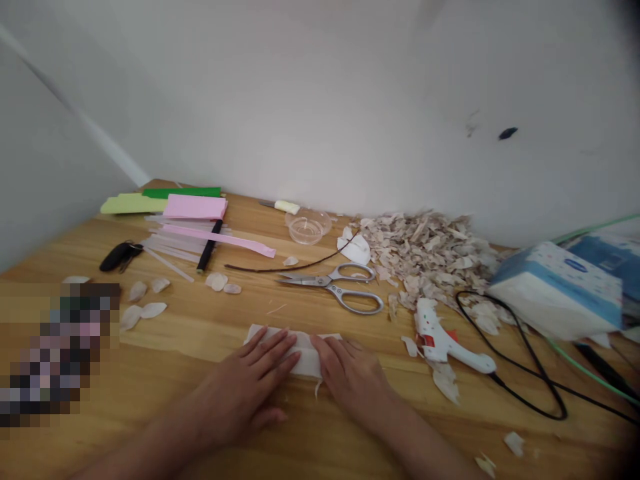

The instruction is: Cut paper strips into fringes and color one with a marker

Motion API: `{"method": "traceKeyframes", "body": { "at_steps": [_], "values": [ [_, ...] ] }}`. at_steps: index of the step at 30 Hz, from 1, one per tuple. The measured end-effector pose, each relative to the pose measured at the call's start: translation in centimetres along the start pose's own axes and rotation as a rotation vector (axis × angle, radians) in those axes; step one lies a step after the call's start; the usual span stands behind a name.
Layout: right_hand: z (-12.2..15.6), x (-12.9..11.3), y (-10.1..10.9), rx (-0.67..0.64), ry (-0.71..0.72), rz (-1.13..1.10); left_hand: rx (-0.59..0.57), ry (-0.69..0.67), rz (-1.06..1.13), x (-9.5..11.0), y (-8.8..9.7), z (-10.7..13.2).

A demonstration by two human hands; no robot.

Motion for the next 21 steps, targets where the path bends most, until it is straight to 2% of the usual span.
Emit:
{"method": "traceKeyframes", "body": {
  "at_steps": [8, 11, 17, 21],
  "values": [
    [-0.1, 0.0, 0.2, 0.006, 0.008, -0.011, -0.072, -0.086, 0.174, 2.0, -0.1, -1.2],
    [-0.2, 0.0, 0.1, 0.001, 0.003, -0.003, -0.110, -0.077, 0.237, 2.5, -0.3, -1.4],
    [-0.4, -0.1, 0.3, 0.003, -0.020, 0.010, -0.146, -0.056, 0.293, 2.6, -0.4, -1.3],
    [-0.7, 0.7, 1.1, 0.062, -0.116, 0.011, -0.112, -0.051, 0.311, 2.3, -0.3, -1.2]
  ]
}}
Point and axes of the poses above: each hand's wrist, its own z-axis away from the middle knuckle, its own y-axis out of the back of the hand, x = y × z, the point moved 2 cm from there along -z, towards the middle knuckle, and after that the axes turned 1 degree about x, right-handed, at the moved point
